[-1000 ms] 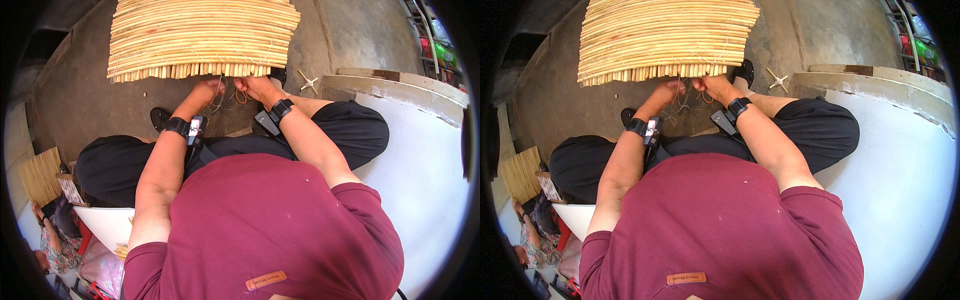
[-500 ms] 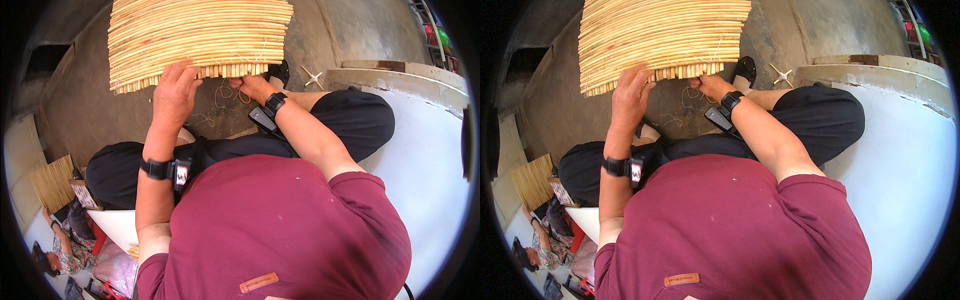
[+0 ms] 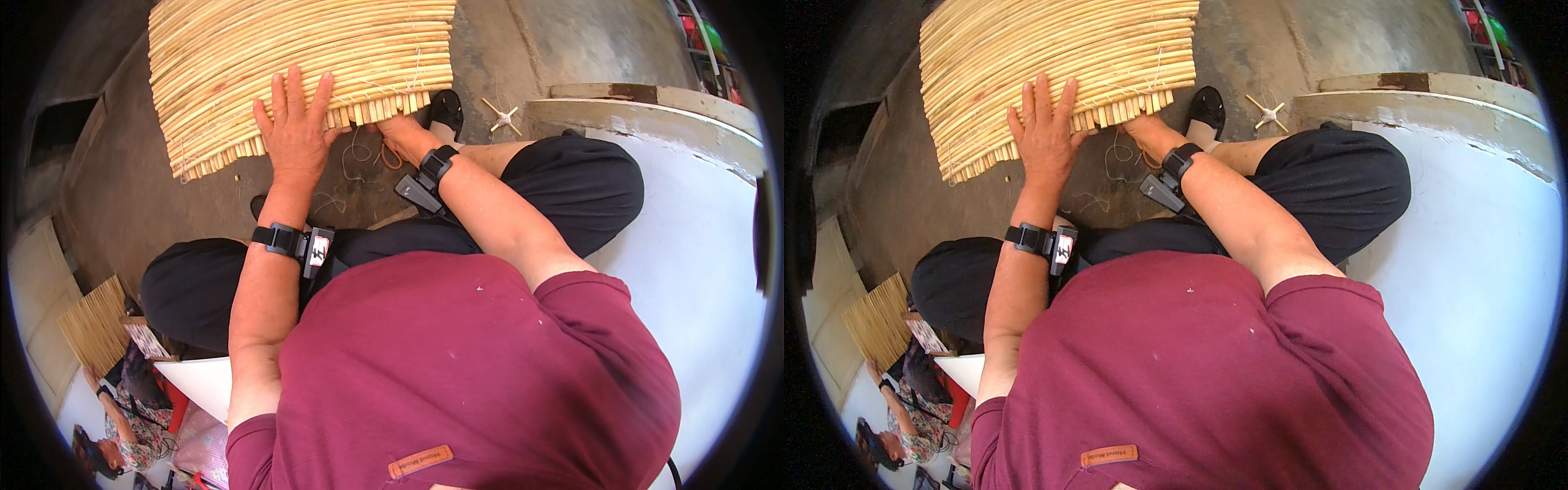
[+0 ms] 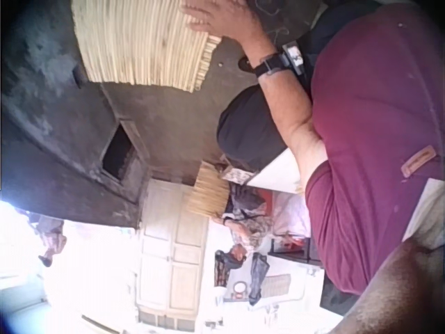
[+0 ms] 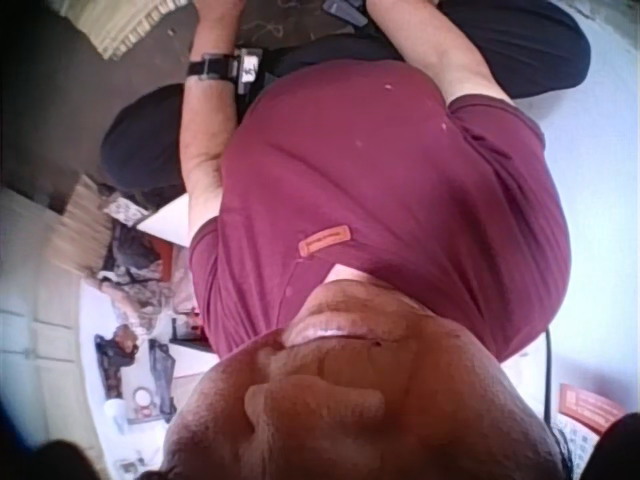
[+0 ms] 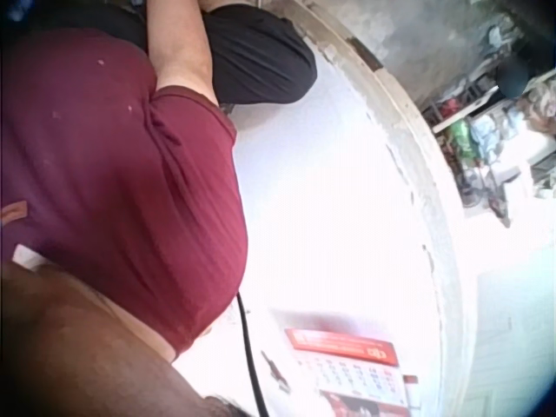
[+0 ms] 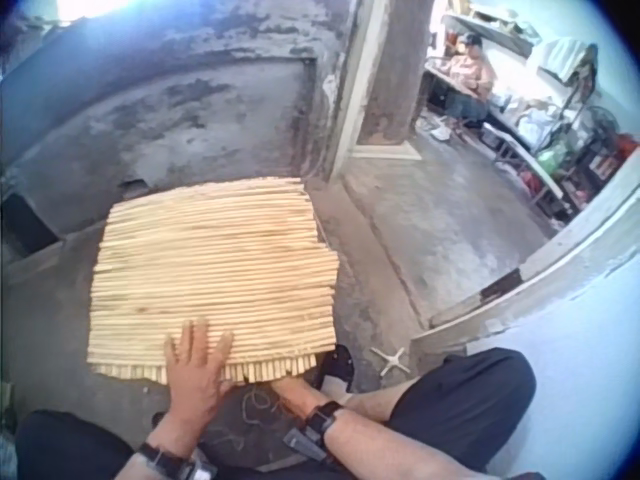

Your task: The person weaves together thin wooden slats using white cord, pulling the cord through and tying it to secure the pieces into a mat.

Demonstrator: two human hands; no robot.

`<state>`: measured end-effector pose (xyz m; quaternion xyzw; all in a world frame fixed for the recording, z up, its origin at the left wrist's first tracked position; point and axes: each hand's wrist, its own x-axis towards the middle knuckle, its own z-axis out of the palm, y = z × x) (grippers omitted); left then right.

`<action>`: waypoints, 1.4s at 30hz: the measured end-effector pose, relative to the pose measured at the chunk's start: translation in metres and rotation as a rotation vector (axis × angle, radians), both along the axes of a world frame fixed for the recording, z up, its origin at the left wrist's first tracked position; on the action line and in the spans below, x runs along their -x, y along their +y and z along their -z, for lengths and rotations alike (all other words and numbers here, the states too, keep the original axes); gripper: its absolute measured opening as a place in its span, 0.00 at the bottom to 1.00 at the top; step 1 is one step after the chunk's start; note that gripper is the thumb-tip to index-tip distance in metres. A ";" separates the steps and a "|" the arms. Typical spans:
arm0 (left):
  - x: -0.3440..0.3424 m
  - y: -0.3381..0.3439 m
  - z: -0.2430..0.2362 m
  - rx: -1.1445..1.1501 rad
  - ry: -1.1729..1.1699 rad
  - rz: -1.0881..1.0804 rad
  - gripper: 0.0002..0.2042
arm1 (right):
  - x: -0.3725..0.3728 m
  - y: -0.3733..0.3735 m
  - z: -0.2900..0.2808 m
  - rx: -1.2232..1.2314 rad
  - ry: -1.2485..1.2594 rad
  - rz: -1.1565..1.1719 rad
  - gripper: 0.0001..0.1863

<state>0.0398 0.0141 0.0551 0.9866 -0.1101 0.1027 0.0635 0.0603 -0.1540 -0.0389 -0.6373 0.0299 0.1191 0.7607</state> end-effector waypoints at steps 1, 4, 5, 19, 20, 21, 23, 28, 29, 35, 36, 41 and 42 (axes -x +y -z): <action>-0.001 -0.001 0.000 0.018 -0.004 -0.019 0.43 | -0.004 -0.001 -0.005 -0.190 0.288 0.014 0.14; -0.003 -0.003 -0.005 0.014 0.000 -0.049 0.42 | -0.011 -0.009 -0.019 -0.471 0.612 0.142 0.16; -0.004 -0.004 -0.006 0.016 0.002 -0.047 0.42 | -0.015 -0.014 -0.022 -0.594 0.562 0.264 0.16; -0.011 -0.005 -0.005 -0.025 0.035 -0.080 0.40 | -0.032 0.032 0.008 -0.770 0.524 0.106 0.21; -0.010 -0.004 -0.004 -0.026 0.041 -0.082 0.40 | -0.030 0.039 0.004 -0.770 0.530 0.106 0.21; -0.011 -0.004 -0.003 -0.034 0.032 -0.079 0.41 | -0.029 0.043 0.001 -0.538 0.320 0.027 0.21; -0.011 -0.005 -0.002 -0.038 0.034 -0.072 0.41 | -0.030 0.042 -0.001 -0.141 -0.003 -0.009 0.21; -0.013 -0.005 -0.003 -0.019 0.026 -0.069 0.42 | -0.035 0.032 -0.003 -0.019 -0.031 0.012 0.21; -0.012 -0.006 -0.002 -0.015 0.032 -0.068 0.42 | -0.035 0.031 -0.002 -0.011 -0.031 0.019 0.21; -0.014 -0.003 0.007 -0.063 -0.059 -0.045 0.43 | -0.035 0.029 0.004 0.031 -0.022 0.033 0.22; -0.018 -0.001 0.007 -0.066 -0.080 -0.032 0.43 | -0.037 0.028 0.004 0.039 -0.029 0.035 0.22; -0.015 -0.002 0.002 -0.067 -0.086 -0.026 0.45 | -0.037 0.029 0.002 0.057 -0.045 0.050 0.22; -0.016 -0.002 0.004 -0.068 -0.103 -0.026 0.45 | -0.037 0.030 0.001 0.058 -0.037 0.056 0.22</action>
